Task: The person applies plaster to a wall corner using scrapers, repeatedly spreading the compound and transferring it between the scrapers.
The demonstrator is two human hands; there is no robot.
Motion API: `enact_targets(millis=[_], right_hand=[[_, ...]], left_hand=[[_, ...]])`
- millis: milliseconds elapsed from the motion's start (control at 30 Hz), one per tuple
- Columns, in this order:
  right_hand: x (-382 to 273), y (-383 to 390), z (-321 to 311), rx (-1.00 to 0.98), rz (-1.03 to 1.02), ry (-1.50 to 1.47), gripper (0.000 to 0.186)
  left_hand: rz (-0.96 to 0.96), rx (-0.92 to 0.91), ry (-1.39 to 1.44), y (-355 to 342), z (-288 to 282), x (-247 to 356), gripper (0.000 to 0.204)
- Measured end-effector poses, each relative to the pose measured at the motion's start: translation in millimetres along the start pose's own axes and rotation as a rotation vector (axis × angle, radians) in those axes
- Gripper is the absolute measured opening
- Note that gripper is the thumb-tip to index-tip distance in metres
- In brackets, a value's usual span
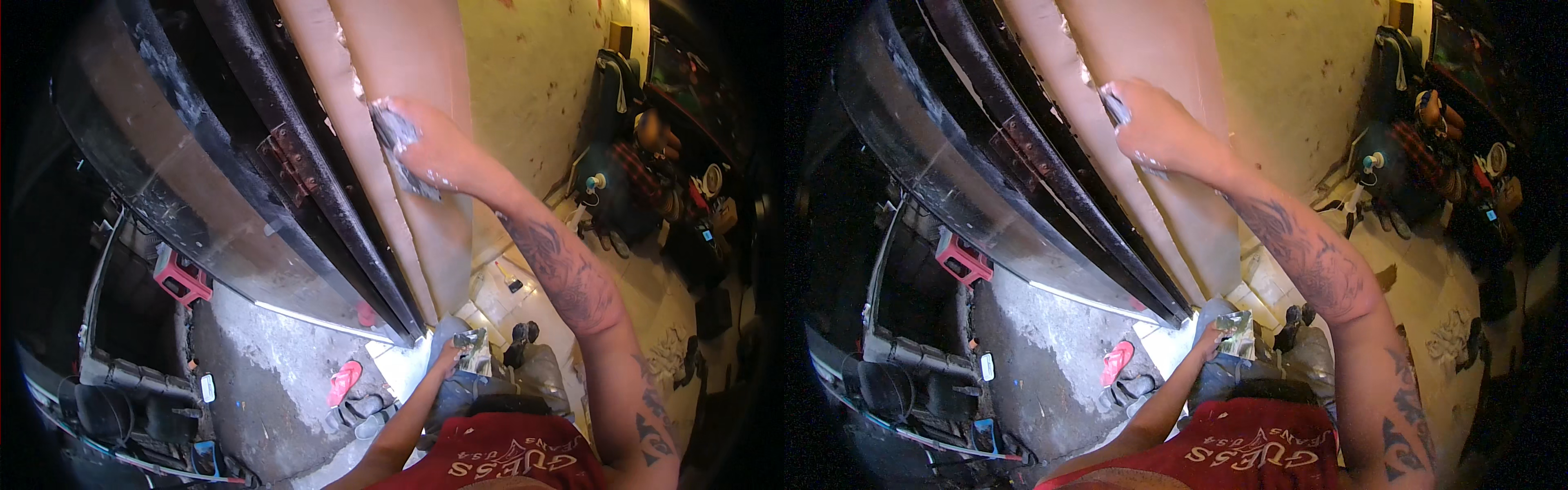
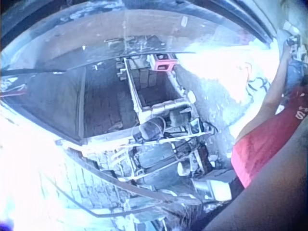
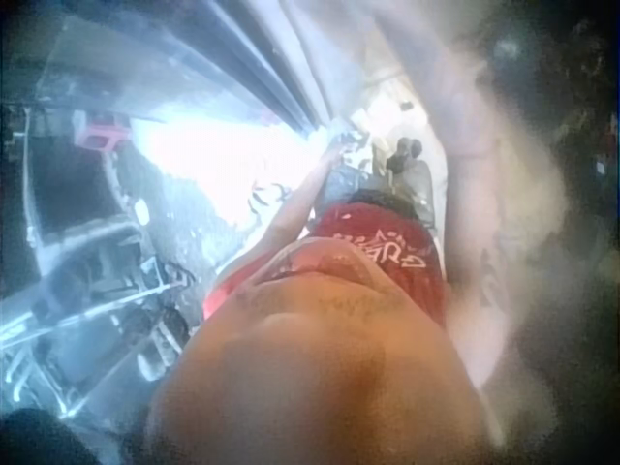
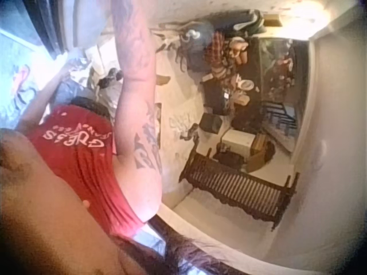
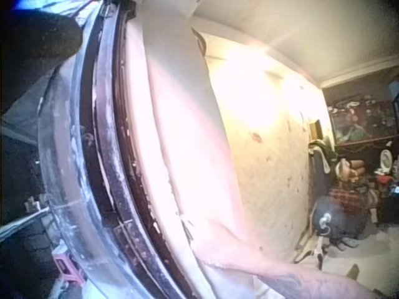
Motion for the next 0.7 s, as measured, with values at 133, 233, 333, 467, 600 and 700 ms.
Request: enact_targets(millis=[133, 233, 333, 467, 600, 700], right_hand=[[16, 31, 6, -0.101, 0.035, 0.018, 0.035], [32, 53, 3, -0.160, 0.084, 0.024, 0.042], [38, 55, -15, -0.113, 0.047, 0.056, 0.048], [-29, 23, -67, 0.275, -0.386, 0.279, 0.047], [-78, -7, -64, 0.356, -0.493, 0.516, 0.056], [-101, -7, -45, 0.372, -0.659, 0.610, 0.056]], left_hand=[[0.022, 0.012, -0.057, -5, 4, 1, 0.029], [0.028, -0.007, 0.022, -5, 2, 0, 0.028], [0.032, 0.012, 0.012, -5, 4, 0, 0.028], [-0.003, -0.036, -0.045, -5, 5, -3, 0.027], [0.035, -0.015, 0.021, -1, 5, 1, 0.027], [0.067, 0.000, 0.052, 3, 4, 4, 0.025]])
Point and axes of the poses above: each hand's wrist, its own y-axis away from the middle knuckle, its own z-axis out of the palm, x = y × z, the point moved 10 cm from there along -y, towards the middle knuckle, and after that the axes turned 4 degrees about x, right-handed, at the moved point
